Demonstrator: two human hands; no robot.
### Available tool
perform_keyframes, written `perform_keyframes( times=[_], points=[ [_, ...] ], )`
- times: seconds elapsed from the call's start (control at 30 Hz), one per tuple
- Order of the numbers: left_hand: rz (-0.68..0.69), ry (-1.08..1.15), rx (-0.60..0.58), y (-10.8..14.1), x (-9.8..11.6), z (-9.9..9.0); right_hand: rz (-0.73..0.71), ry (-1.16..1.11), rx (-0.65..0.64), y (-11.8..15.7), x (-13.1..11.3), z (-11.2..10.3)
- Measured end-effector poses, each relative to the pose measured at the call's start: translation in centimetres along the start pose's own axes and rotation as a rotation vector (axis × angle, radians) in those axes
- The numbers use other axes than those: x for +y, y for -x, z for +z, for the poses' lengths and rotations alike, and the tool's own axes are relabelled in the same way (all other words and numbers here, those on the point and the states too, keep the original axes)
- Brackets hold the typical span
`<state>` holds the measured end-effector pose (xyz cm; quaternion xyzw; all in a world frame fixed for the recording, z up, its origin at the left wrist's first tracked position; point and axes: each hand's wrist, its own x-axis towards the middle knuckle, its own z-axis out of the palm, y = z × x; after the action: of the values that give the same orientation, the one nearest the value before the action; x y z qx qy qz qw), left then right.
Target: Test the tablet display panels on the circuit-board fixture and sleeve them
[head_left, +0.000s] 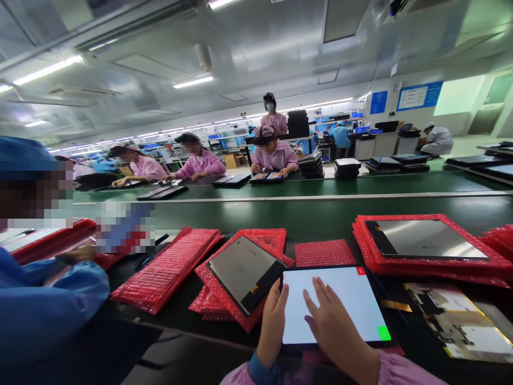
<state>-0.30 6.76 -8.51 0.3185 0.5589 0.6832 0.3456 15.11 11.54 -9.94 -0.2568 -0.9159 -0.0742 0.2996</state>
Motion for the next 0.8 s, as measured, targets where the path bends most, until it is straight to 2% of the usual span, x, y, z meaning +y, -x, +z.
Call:
perform_keyframes(
  times=[0.1,0.23,0.53,0.8],
  points=[
    [0.013,-0.035,0.024,0.0,-0.1,-0.1,0.001,-0.042,-0.024,-2.0,-1.9,0.0],
    [0.023,-0.072,0.021,0.1,0.0,-0.2,-0.006,-0.073,-0.019,-3.0,-2.8,0.5],
    [0.064,-0.132,0.0,0.4,0.3,-0.1,-0.111,-0.122,0.039,-0.9,-2.5,1.6],
    [0.034,-0.082,0.002,0.1,0.4,0.1,-0.067,-0.198,0.104,0.0,-2.7,1.2]
  ],
)
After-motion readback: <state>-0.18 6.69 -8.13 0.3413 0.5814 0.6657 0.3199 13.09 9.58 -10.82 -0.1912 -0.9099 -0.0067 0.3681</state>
